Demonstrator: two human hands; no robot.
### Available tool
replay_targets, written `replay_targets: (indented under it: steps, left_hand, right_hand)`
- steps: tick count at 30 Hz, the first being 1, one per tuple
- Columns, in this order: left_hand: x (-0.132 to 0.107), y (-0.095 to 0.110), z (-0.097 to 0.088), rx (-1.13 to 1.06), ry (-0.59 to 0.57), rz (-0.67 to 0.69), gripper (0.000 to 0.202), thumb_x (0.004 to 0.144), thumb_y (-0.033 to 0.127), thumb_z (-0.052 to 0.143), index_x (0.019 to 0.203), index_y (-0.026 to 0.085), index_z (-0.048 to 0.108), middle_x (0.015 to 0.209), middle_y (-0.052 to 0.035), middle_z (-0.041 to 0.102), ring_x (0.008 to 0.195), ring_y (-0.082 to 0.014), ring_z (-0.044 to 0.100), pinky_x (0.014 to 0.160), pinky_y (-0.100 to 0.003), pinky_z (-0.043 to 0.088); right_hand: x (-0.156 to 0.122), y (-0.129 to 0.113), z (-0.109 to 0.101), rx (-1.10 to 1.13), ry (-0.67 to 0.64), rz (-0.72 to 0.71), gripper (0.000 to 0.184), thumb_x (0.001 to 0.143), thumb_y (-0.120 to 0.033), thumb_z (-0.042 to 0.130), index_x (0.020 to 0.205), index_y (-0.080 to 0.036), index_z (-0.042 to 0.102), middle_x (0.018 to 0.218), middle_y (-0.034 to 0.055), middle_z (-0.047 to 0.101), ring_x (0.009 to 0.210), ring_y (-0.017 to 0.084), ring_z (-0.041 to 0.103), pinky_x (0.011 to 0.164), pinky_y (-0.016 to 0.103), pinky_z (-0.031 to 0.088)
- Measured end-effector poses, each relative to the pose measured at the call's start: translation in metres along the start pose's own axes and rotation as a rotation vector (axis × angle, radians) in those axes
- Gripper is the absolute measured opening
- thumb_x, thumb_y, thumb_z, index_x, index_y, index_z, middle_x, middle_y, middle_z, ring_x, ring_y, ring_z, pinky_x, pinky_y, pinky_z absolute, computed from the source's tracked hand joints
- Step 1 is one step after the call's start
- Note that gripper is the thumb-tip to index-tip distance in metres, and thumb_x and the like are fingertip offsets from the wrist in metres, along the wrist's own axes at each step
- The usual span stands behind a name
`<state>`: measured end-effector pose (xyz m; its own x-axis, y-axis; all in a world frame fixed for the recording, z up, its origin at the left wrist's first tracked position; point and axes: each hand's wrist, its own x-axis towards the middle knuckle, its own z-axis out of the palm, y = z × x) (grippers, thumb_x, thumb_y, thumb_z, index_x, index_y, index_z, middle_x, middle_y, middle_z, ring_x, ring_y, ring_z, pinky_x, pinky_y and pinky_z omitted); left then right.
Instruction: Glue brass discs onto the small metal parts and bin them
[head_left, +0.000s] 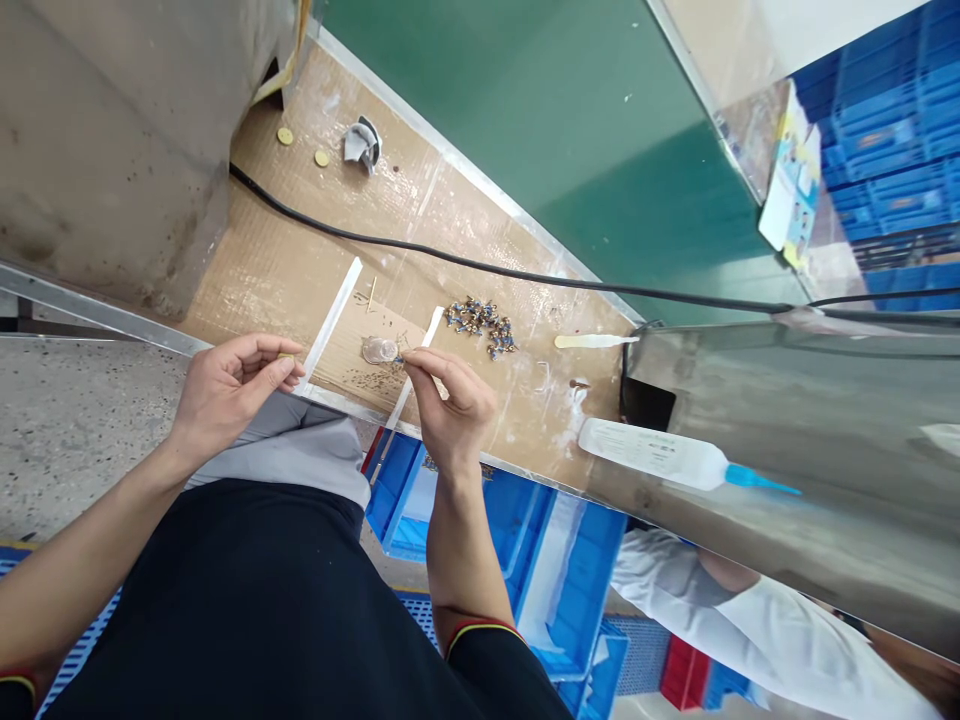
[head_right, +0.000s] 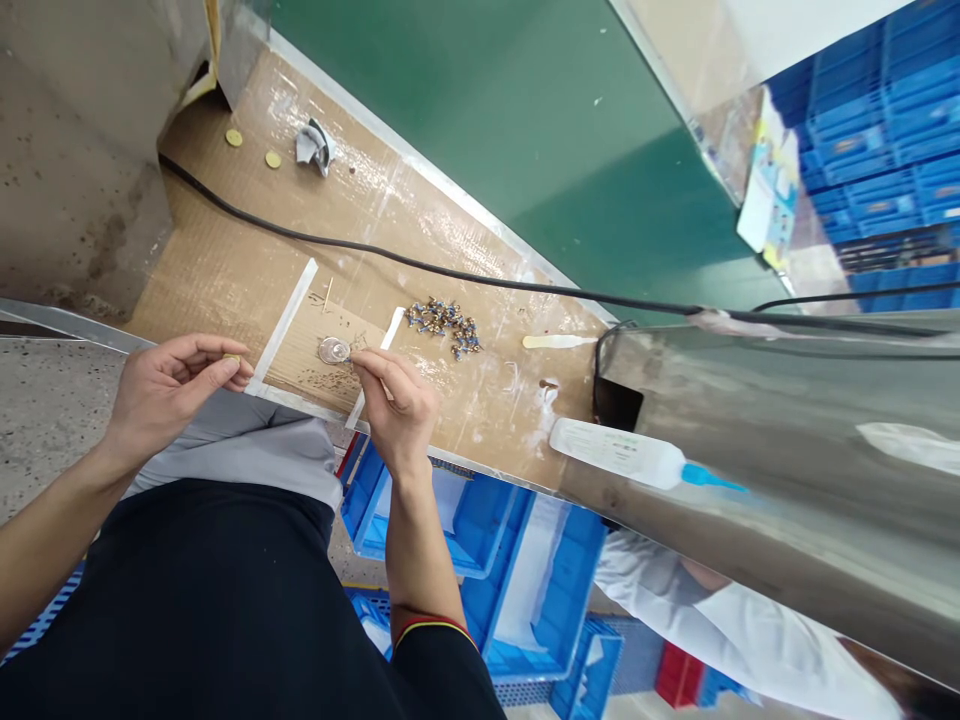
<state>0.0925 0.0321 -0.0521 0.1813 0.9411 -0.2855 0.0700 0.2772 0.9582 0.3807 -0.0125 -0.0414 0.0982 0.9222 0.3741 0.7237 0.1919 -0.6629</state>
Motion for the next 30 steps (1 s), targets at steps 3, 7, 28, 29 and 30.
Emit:
replay_targets:
  steps: [3, 7, 28, 29, 30]
  left_hand:
    - [0.0001, 0.0003, 0.0002, 0.011, 0.004, -0.007, 0.023, 0.104, 0.040, 0.089, 0.117, 0.021, 0.091, 0.099, -0.0059, 0.091, 0.087, -0.0199, 0.088, 0.087, -0.030, 0.076]
    - [0.0003, 0.0010, -0.0005, 0.015, -0.003, -0.012, 0.026, 0.103, 0.043, 0.090, 0.117, 0.021, 0.091, 0.099, -0.0062, 0.092, 0.087, -0.0204, 0.088, 0.087, -0.031, 0.076]
    - [0.0003, 0.0004, -0.0007, 0.009, -0.006, -0.024, 0.023, 0.104, 0.039, 0.088, 0.117, 0.020, 0.091, 0.099, -0.0063, 0.091, 0.088, -0.0192, 0.088, 0.089, -0.029, 0.076]
    - [0.0003, 0.0005, -0.0006, 0.010, -0.005, -0.024, 0.023, 0.104, 0.040, 0.088, 0.117, 0.021, 0.091, 0.099, -0.0064, 0.091, 0.088, -0.0193, 0.088, 0.088, -0.029, 0.076]
    - [0.0002, 0.0005, -0.0006, 0.011, -0.004, -0.025, 0.023, 0.104, 0.040, 0.088, 0.117, 0.021, 0.091, 0.100, -0.0065, 0.091, 0.088, -0.0195, 0.088, 0.088, -0.029, 0.076]
  right_hand:
    - [0.0010, -0.0019, -0.0012, -0.009, -0.030, -0.017, 0.017, 0.113, -0.021, 0.077, 0.116, -0.031, 0.091, 0.115, 0.0034, 0.093, 0.108, 0.023, 0.090, 0.098, 0.038, 0.075]
    - [0.0020, -0.0032, -0.0042, 0.000, -0.030, -0.035, 0.018, 0.112, -0.018, 0.078, 0.117, -0.030, 0.090, 0.114, 0.0035, 0.092, 0.108, 0.021, 0.089, 0.098, 0.036, 0.073]
    - [0.0041, -0.0026, -0.0036, -0.096, 0.029, -0.072, 0.016, 0.115, -0.023, 0.074, 0.115, -0.029, 0.089, 0.113, 0.0055, 0.092, 0.106, 0.023, 0.090, 0.097, 0.039, 0.075]
    - [0.0041, -0.0026, -0.0028, -0.104, 0.023, -0.081, 0.017, 0.115, -0.022, 0.074, 0.116, -0.029, 0.090, 0.113, 0.0059, 0.092, 0.107, 0.023, 0.090, 0.096, 0.039, 0.075]
    - [0.0039, -0.0025, -0.0022, -0.115, 0.010, -0.087, 0.018, 0.116, -0.022, 0.073, 0.116, -0.029, 0.090, 0.114, 0.0063, 0.092, 0.107, 0.023, 0.090, 0.096, 0.039, 0.075]
